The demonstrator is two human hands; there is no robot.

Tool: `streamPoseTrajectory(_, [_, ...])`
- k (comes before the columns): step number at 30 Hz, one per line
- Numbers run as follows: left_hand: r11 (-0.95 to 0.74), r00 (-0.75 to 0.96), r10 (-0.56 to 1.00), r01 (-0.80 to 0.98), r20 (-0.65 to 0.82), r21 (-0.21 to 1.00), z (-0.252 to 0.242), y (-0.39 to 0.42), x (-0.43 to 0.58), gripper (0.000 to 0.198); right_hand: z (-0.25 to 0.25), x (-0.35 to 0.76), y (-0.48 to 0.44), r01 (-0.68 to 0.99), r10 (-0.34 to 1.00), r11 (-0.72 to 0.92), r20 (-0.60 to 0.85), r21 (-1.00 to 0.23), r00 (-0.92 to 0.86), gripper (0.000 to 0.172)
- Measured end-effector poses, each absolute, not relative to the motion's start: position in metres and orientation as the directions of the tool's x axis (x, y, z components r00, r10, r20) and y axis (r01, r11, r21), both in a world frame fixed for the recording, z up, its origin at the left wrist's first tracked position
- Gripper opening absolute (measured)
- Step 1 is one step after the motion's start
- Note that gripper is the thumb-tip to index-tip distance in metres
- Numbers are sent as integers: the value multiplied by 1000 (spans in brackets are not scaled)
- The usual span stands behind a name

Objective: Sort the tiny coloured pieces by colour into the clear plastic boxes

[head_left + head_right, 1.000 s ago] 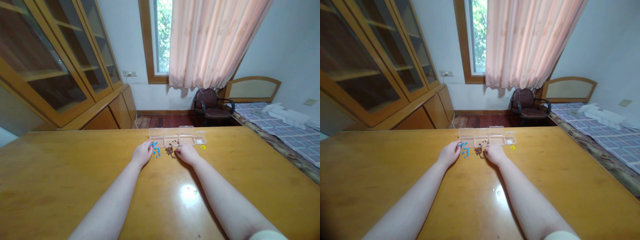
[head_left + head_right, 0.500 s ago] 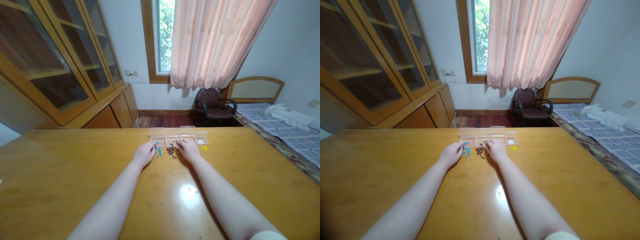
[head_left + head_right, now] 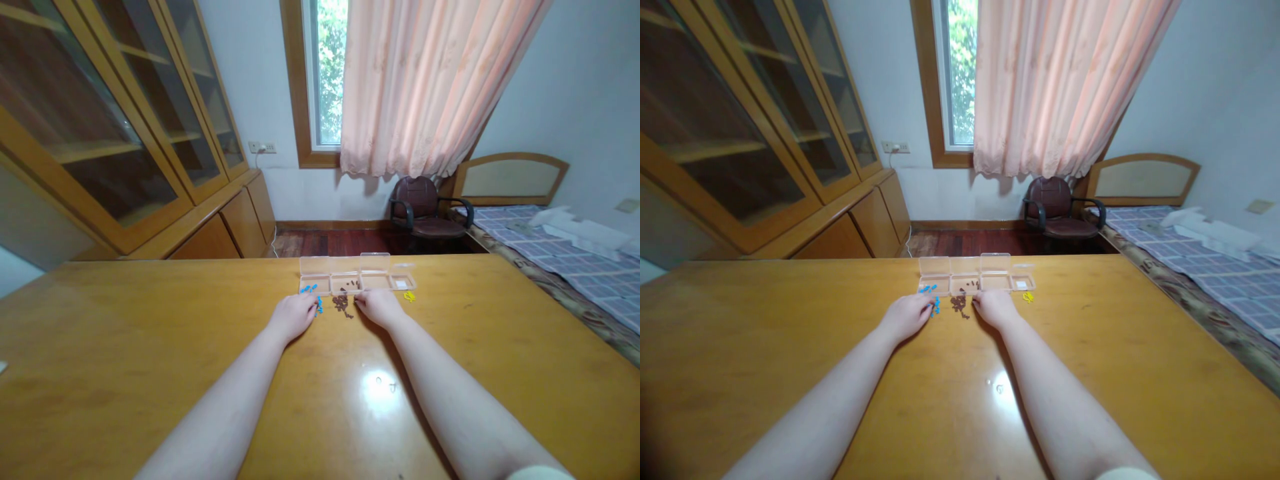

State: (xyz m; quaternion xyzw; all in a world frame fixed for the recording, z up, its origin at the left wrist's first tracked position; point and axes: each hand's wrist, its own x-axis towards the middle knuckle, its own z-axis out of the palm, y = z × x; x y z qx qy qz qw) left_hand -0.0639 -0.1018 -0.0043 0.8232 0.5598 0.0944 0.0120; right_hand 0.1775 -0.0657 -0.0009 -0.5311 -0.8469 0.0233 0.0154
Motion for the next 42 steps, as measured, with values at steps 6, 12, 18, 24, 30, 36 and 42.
streamPoseTrajectory(6, [-359, 341, 931, 922, 133, 148, 2, -105, -71, 22, -6, 178, -64, 909, 910, 414, 14, -48, -414, 34])
streamPoseTrajectory(12, [-433, 422, 901, 886, 99, 167, 5, -107, -76, 23, -16, 179, -59, 882, 890, 430, 256, -193, -378, 33])
streamPoseTrajectory(18, [-470, 465, 883, 870, 71, 148, 4, -105, -72, 22, -19, 178, -53, 888, 910, 367, 302, -275, -283, 35])
streamPoseTrajectory(24, [-409, 400, 912, 896, 89, 173, 2, -105, -70, 21, -6, 189, -59, 832, 879, 477, 168, -284, -446, 27])
streamPoseTrajectory(30, [-415, 385, 910, 860, 156, 296, -9, -99, -74, 19, -2, 198, -57, 776, 828, 533, 22, -337, -560, 23])
streamPoseTrajectory(36, [-302, 185, 937, 855, 297, 421, -14, -90, -79, 22, -5, 200, -51, 771, 818, 519, -46, -368, -573, 21])
streamPoseTrajectory(42, [-160, 0, 929, 902, 371, 400, -15, -81, -82, 26, -7, 194, -52, 794, 833, 514, -31, -326, -552, 20])
